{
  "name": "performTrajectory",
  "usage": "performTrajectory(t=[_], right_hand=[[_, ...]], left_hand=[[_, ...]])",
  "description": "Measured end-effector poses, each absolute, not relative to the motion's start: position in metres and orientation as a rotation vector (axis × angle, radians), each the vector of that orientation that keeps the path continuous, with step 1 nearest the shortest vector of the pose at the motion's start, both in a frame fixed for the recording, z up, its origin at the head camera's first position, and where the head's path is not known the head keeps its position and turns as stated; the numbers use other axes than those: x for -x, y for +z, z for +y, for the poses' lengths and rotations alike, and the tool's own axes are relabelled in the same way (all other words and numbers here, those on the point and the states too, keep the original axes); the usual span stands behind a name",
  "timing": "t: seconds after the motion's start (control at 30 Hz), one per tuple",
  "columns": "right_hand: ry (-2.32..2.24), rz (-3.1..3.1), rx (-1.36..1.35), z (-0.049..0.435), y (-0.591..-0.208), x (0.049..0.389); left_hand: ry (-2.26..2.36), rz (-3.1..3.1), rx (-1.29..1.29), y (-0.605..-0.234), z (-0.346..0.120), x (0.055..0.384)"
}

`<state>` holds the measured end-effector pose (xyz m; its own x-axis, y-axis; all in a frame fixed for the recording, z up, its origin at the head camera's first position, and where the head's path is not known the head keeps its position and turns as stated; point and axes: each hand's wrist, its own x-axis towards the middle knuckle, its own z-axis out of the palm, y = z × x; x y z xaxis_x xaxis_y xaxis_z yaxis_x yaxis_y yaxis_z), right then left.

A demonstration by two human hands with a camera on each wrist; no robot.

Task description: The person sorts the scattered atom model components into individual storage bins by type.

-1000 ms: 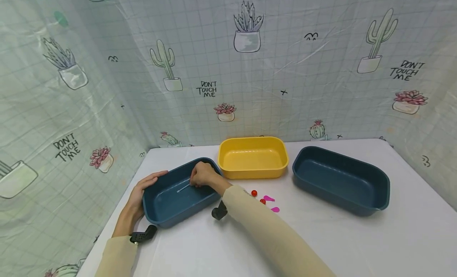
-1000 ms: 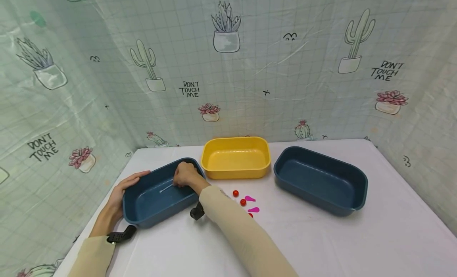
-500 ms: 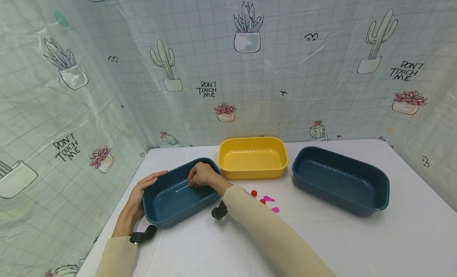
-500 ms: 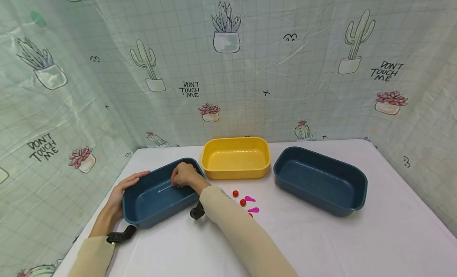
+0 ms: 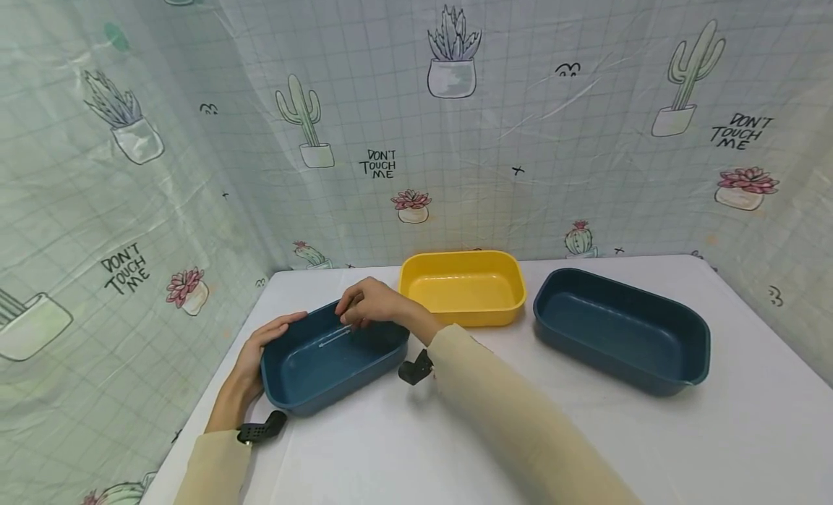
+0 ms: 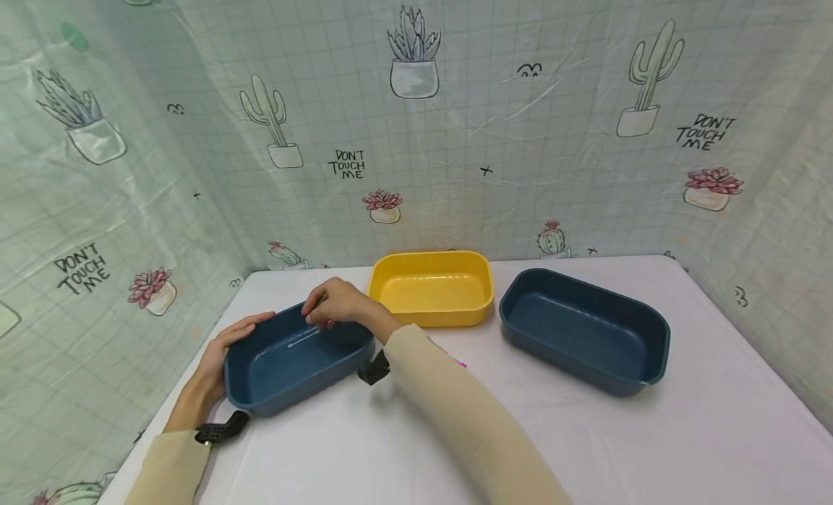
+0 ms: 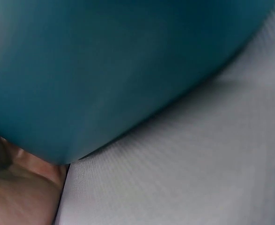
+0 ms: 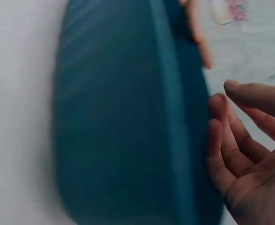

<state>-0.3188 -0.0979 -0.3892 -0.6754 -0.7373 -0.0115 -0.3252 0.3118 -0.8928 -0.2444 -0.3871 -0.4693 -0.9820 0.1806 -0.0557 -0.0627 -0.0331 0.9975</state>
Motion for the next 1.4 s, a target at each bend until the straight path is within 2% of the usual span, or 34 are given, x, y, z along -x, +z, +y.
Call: performTrajectory(t=[0.3, 0.63, 1.1, 1.4], right_hand=[[-1.352, 2.16, 1.045, -0.055, -0.353, 0.312], [-1.324, 2.222, 1.088, 0.009, -0.346, 0.292], [-1.315, 2.245, 0.964, 0.078, -0.391, 0.271], [-1.064, 2.417, 0.975, 0.098, -0.42, 0.267]], left_hand=[[2.162, 2.039, -0.118, -0.471, -0.386, 0.245], [2.166, 2.043, -0.127, -0.471, -0.39, 0.244], [2.179, 2.022, -0.165, -0.47, -0.392, 0.243], [2.176, 2.009, -0.169, -0.471, -0.388, 0.246]])
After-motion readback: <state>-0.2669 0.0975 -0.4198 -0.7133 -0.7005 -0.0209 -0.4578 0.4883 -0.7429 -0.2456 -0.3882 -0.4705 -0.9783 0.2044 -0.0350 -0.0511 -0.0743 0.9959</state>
